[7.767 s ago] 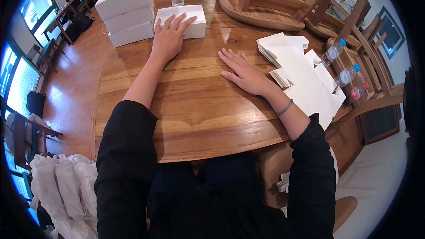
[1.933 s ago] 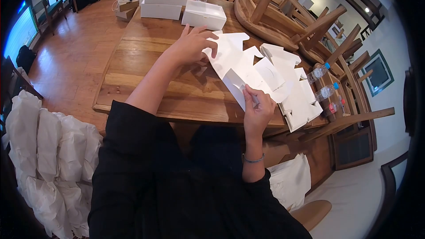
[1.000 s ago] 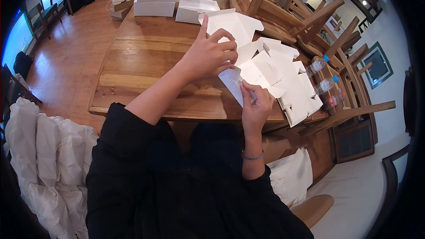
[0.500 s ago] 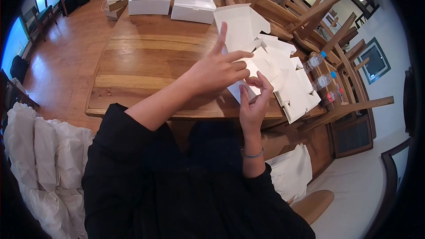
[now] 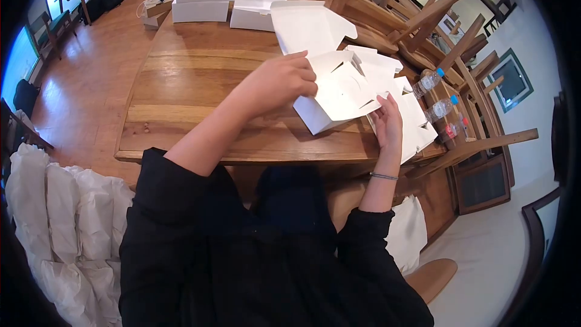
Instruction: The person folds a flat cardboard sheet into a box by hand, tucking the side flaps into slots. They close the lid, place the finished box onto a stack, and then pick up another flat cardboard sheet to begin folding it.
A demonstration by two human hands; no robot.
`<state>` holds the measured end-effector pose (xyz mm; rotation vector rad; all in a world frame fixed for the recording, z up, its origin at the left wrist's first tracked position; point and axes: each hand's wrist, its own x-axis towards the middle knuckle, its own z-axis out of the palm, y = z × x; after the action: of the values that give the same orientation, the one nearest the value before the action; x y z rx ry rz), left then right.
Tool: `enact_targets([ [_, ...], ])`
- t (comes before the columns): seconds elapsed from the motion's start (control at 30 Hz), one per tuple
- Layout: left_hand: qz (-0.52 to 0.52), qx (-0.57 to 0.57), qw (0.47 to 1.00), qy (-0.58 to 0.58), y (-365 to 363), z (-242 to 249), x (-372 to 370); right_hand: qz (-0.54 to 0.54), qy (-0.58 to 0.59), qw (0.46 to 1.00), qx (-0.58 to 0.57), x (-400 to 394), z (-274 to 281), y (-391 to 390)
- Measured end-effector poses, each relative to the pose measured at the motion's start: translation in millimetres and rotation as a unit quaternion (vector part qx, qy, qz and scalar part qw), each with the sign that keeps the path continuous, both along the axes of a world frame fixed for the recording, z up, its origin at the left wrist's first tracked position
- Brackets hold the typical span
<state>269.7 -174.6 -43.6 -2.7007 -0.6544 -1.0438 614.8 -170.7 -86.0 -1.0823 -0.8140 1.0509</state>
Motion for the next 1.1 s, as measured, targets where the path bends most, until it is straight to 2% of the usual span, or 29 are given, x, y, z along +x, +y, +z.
enact_targets([
  [0.07,0.028,-0.093,0.995,-0.011,-3,4,-6,0.061,-0.04,0.997,-0.007,-1,6,-1],
  [0.13,0.041,-0.141,0.989,-0.027,-5,6,-9,0.022,-0.078,0.997,0.008,-13,4,-5],
  [0.17,0.034,-0.144,0.989,-0.031,-4,6,-9,0.002,-0.097,0.995,0.015,-20,0,-9],
  [0.23,0.022,-0.149,0.988,-0.038,-3,6,-10,-0.013,-0.036,0.997,0.066,-46,4,-25],
  [0.3,0.052,-0.149,0.987,-0.035,-6,9,-11,-0.032,0.001,0.992,0.12,-68,3,-41],
  [0.43,0.067,-0.164,0.983,-0.043,-9,10,-8,-0.011,-0.018,0.979,0.203,-121,2,-76],
  [0.53,0.056,-0.234,0.968,-0.075,-5,9,-8,0.095,-0.104,0.967,0.214,-146,-4,-96],
  [0.63,0.115,-0.419,0.892,-0.125,-8,19,-10,0.126,-0.14,0.956,0.226,-163,-4,-113],
  [0.73,0.144,-0.511,0.839,-0.118,-8,28,-11,0.146,-0.13,0.95,0.243,-170,-14,-118],
  [0.87,0.15,-0.498,0.854,0.008,-12,29,-12,0.153,-0.149,0.953,0.216,-177,-14,-131],
  [0.93,0.145,-0.474,0.865,0.075,-14,27,-10,0.101,-0.18,0.945,0.256,-178,-16,-130],
  [1.03,0.078,-0.456,0.884,0.067,-10,21,-10,0.017,-0.302,0.916,0.264,-170,-16,-132],
  [1.1,0.072,-0.448,0.888,0.071,-10,20,-10,0.004,-0.322,0.921,0.221,-162,-11,-138],
])
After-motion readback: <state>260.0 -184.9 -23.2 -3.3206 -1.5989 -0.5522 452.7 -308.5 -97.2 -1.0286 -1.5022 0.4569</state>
